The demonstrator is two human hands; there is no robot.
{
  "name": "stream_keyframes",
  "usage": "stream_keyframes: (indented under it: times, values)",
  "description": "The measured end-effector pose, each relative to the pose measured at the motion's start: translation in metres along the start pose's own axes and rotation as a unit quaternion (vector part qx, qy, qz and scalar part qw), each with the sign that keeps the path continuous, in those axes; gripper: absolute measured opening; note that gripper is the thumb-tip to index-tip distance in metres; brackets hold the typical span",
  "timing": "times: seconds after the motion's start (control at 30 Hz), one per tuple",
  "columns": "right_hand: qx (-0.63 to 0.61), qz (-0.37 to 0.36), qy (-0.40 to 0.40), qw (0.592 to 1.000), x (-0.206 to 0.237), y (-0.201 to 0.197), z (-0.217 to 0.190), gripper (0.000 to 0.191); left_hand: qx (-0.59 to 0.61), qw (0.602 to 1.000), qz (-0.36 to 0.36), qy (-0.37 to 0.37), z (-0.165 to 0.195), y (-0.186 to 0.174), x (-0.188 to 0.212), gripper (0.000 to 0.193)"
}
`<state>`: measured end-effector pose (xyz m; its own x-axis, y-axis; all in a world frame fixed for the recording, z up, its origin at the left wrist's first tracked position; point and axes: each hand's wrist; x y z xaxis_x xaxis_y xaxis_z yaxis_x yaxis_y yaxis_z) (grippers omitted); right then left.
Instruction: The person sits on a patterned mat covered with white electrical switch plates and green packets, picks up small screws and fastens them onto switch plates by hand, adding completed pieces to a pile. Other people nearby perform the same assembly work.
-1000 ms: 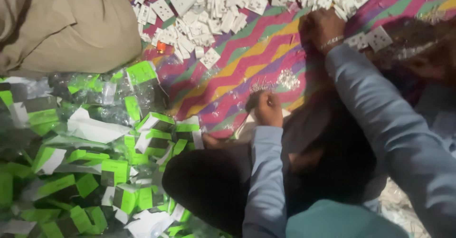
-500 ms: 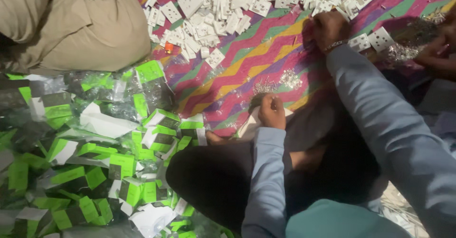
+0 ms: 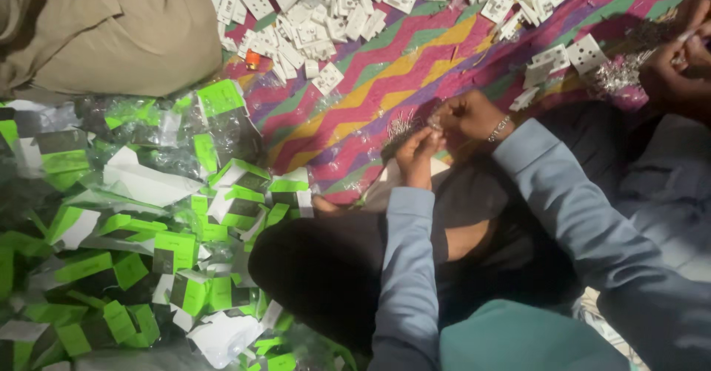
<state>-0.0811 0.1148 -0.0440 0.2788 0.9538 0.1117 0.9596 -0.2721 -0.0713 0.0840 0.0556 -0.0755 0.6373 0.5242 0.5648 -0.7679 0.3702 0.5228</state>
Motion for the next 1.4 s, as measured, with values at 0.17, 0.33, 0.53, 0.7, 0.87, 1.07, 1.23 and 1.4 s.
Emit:
stream_keyframes:
  times: [0.17, 0.33, 0.53, 0.7, 0.87, 1.07, 1.23, 1.4]
  values:
    - [0.119, -0.066, -0.033, 0.99, -0.002, -0.002, -0.011, 0.014, -0.019, 0.999, 0.031, -0.014, 0.009, 0.003, -0.001, 0.045]
    - [0.261, 0.005, -0.064, 0.963, -0.011, 0.0, -0.023, 0.018, -0.073, 0.991, 0.062, 0.094, 0.013, 0.006, -0.011, 0.04]
    - [0.051, 0.073, -0.02, 0.996, -0.017, 0.01, -0.032, 0.032, -0.032, 0.997, 0.049, 0.044, 0.011, 0.003, -0.019, 0.028]
    - [-0.014, -0.085, 0.035, 0.996, -0.017, 0.018, -0.049, 0.047, 0.035, 0.999, 0.017, 0.031, 0.022, 0.004, -0.016, 0.027]
    - [-0.001, -0.002, -0.095, 0.995, -0.023, 0.028, -0.046, 0.023, 0.127, 0.992, -0.008, -0.003, 0.033, 0.012, -0.014, 0.028]
    - [0.039, 0.08, -0.026, 0.996, -0.025, 0.03, -0.039, 0.008, -0.026, 0.999, 0.026, 0.011, 0.035, 0.017, -0.014, 0.02]
    - [0.18, 0.112, -0.047, 0.976, -0.019, 0.041, -0.053, 0.011, -0.058, 0.995, 0.034, 0.069, 0.034, 0.017, -0.014, 0.016]
    - [0.276, 0.125, -0.013, 0.953, -0.02, 0.045, -0.054, 0.022, -0.082, 0.99, 0.059, 0.1, 0.032, 0.019, -0.014, 0.021]
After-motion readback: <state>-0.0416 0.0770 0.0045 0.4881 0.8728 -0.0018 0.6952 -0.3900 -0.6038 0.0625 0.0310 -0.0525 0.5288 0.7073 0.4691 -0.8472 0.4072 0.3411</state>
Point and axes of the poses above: each hand's wrist, its own x-axis away from the middle knuckle, its own y-axis out of the palm, z = x × y, and after that the axes turned 10 degrees about -y, right-handed
